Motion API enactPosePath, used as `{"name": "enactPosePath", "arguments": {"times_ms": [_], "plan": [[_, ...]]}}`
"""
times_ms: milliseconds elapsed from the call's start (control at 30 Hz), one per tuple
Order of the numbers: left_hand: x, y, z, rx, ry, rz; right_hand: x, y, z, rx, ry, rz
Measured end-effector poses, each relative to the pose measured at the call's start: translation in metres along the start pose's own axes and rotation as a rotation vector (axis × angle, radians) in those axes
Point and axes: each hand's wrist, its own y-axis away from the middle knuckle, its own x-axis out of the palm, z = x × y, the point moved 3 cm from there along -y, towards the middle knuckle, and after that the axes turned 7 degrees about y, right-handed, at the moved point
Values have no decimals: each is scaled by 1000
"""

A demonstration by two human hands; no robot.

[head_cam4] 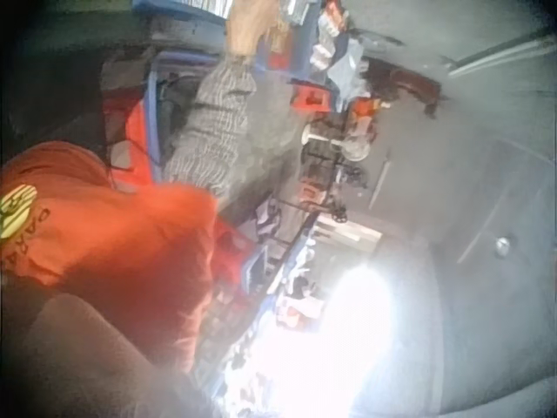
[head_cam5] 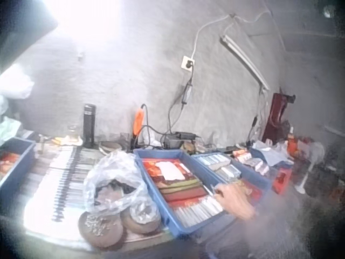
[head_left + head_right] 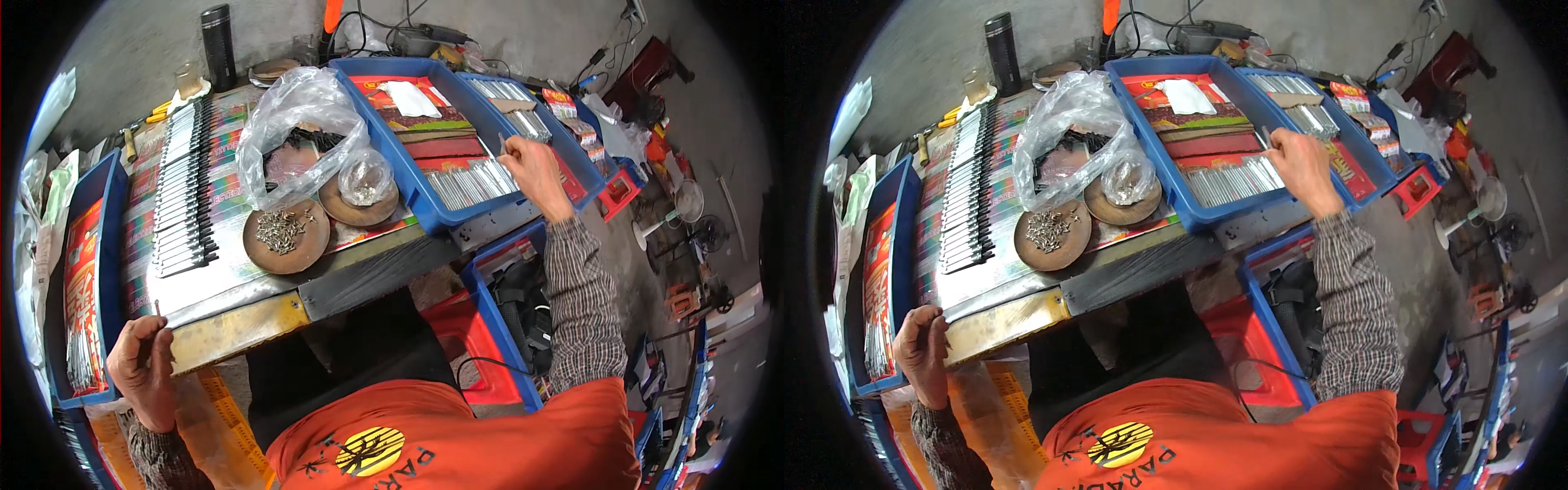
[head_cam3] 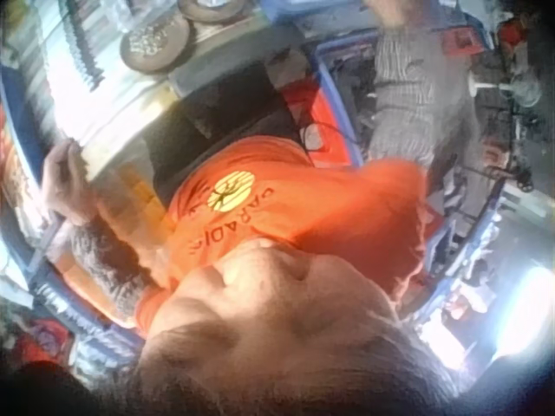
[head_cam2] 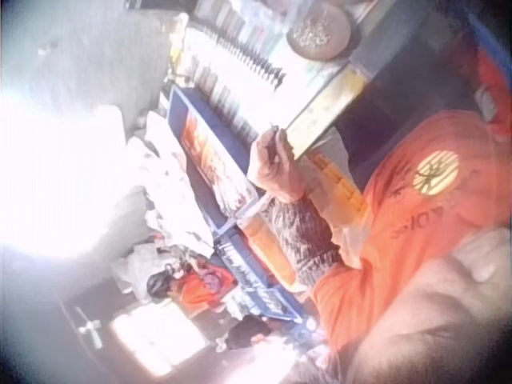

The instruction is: The person assembles components by fitting metal clips and pins into small plastic parts by hand, retrieving materials from trays and dishes, and arranging pieces on the workstation.

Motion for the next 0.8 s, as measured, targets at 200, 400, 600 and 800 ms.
{"name": "enactPosePath", "arguments": {"times_ms": [200, 400, 600, 800], "plan": [[29, 9, -20, 65, 73, 55, -31, 36, 82, -52, -471, 51], [68, 18, -36, -17, 288, 121, -30, 76, 147, -48, -936, 388], [97, 35, -39, -303, 728, 257, -7, 109, 194, -86, -1286, 644], [106, 42, -36, -394, 863, 322, 12, 130, 235, -89, -1485, 728]]}}
